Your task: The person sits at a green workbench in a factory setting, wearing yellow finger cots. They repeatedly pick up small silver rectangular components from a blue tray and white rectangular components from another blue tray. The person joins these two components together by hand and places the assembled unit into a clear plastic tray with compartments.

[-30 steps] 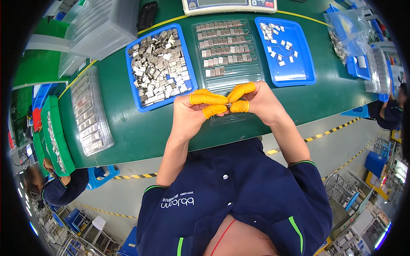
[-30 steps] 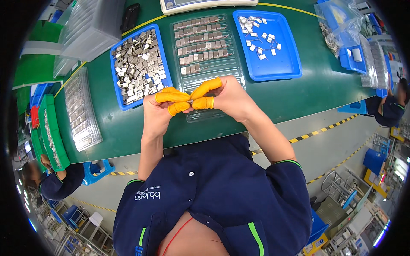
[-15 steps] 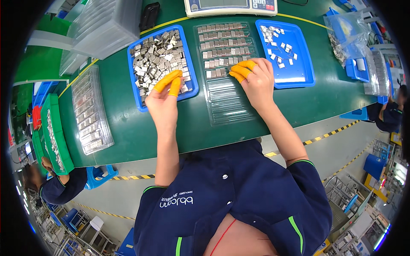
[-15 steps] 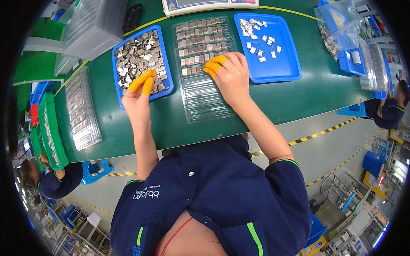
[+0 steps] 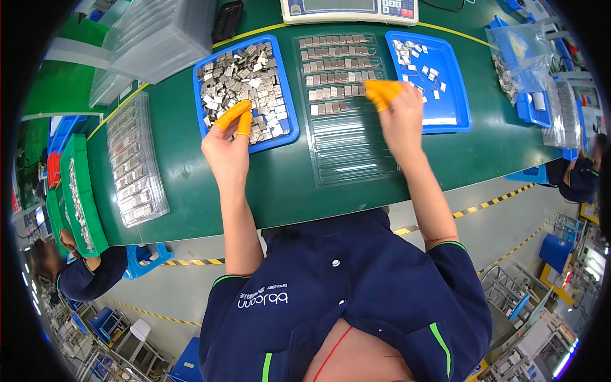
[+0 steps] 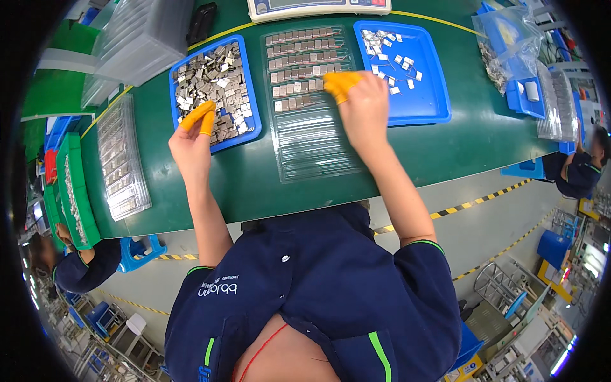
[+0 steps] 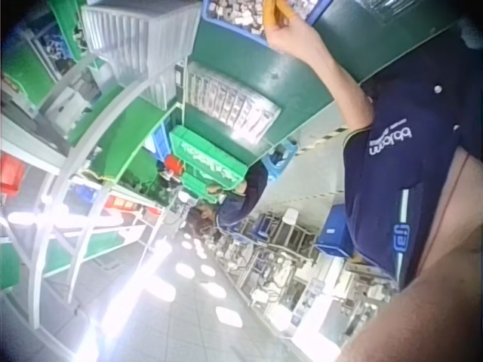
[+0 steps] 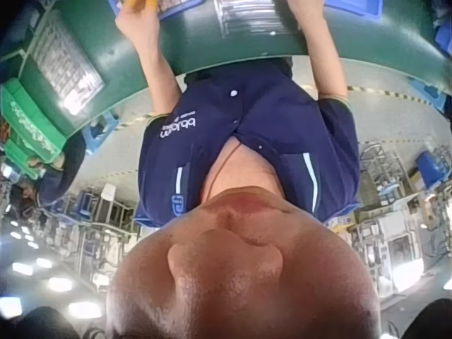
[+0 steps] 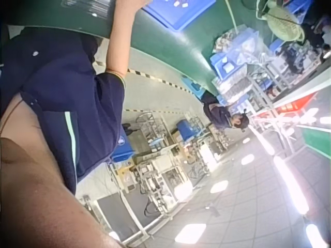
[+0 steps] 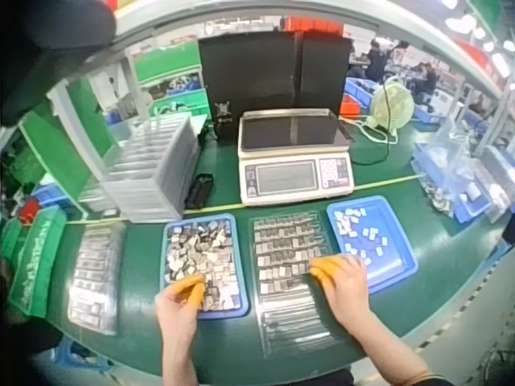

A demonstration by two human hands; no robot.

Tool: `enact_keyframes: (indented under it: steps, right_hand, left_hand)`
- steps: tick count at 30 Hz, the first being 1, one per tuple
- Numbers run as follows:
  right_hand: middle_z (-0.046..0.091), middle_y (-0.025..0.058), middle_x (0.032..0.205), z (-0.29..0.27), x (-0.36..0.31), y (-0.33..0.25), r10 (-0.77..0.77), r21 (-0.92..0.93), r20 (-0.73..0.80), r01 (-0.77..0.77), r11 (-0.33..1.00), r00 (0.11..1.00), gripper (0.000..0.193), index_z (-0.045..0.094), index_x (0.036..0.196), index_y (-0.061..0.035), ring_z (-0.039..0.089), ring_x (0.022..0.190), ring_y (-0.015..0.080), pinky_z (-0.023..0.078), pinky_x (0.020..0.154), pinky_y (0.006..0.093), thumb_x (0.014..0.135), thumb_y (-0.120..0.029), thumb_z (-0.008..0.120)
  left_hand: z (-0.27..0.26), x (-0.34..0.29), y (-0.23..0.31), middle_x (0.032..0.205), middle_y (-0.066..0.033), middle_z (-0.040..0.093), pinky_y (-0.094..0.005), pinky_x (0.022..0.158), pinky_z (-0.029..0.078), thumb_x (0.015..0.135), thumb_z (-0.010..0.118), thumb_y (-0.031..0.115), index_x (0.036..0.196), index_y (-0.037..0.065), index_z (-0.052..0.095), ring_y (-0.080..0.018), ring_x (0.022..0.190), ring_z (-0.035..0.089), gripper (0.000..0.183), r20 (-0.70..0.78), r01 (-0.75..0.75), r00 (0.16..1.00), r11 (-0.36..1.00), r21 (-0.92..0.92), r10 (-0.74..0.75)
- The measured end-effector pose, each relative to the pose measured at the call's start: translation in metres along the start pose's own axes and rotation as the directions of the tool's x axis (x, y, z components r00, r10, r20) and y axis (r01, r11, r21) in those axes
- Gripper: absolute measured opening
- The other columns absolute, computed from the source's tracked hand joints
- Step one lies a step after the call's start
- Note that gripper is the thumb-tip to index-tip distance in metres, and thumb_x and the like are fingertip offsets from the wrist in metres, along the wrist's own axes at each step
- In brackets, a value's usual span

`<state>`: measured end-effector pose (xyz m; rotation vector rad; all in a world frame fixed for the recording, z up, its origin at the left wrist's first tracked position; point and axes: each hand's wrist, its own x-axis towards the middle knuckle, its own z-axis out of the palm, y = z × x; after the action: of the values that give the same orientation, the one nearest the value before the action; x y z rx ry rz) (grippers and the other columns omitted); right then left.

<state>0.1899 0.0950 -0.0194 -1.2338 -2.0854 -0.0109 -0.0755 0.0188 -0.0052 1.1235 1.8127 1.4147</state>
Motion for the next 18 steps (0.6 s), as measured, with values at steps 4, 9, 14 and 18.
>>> enact_keyframes:
  steps: [4, 9, 14, 18]
  right_hand:
    - [0.061, 0.0134, 0.091, -0.006, 0.028, 0.045, 0.214, -0.076, 0.075, -0.209, 0.975, 0.974, 0.028, 0.063, 0.103, -0.0043, 0.055, 0.090, 0.0307, 0.043, 0.079, 0.0398, 0.075, -0.003, 0.061]
    - [0.056, 0.0227, 0.107, 0.007, 0.049, 0.090, 0.144, 0.016, 0.299, -0.156, 0.988, 0.943, 0.036, 0.054, 0.114, 0.0013, 0.053, 0.102, 0.0360, 0.043, 0.088, 0.0395, 0.078, 0.001, 0.053]
    - [0.056, 0.0219, 0.112, -0.004, 0.051, 0.090, 0.207, -0.106, 0.353, -0.181, 0.978, 0.913, 0.038, 0.056, 0.115, -0.0013, 0.056, 0.098, 0.0339, 0.045, 0.084, 0.0377, 0.077, 0.001, 0.056]
    - [0.060, 0.0207, 0.105, -0.007, 0.041, 0.101, 0.283, -0.199, 0.304, -0.229, 0.953, 0.910, 0.029, 0.063, 0.106, -0.0018, 0.061, 0.084, 0.0305, 0.048, 0.074, 0.0358, 0.078, -0.001, 0.059]
  left_hand:
    - [0.000, 0.003, -0.004, 0.102, -0.0120, 0.064, -0.0333, 0.081, 0.047, 0.072, 0.069, 0.008, 0.106, 0.007, 0.065, -0.0255, 0.089, 0.061, 0.034, 0.151, -0.213, 0.976, 0.842, 0.496, 0.158]
    - [0.013, -0.001, 0.003, 0.105, -0.0112, 0.061, -0.0362, 0.083, 0.046, 0.071, 0.070, 0.009, 0.102, 0.005, 0.066, -0.0274, 0.094, 0.057, 0.031, 0.200, -0.298, 0.954, 0.727, 0.618, 0.222]
    - [0.018, 0.001, -0.004, 0.094, -0.0133, 0.061, -0.0342, 0.066, 0.046, 0.071, 0.066, 0.002, 0.095, 0.001, 0.067, -0.0264, 0.073, 0.057, 0.023, 0.224, -0.343, 0.939, 0.740, 0.579, 0.260]
    - [0.019, 0.003, -0.008, 0.091, -0.0120, 0.061, -0.0334, 0.064, 0.046, 0.071, 0.065, 0.000, 0.094, 0.001, 0.067, -0.0252, 0.070, 0.056, 0.023, 0.219, -0.304, 0.952, 0.726, 0.617, 0.213]
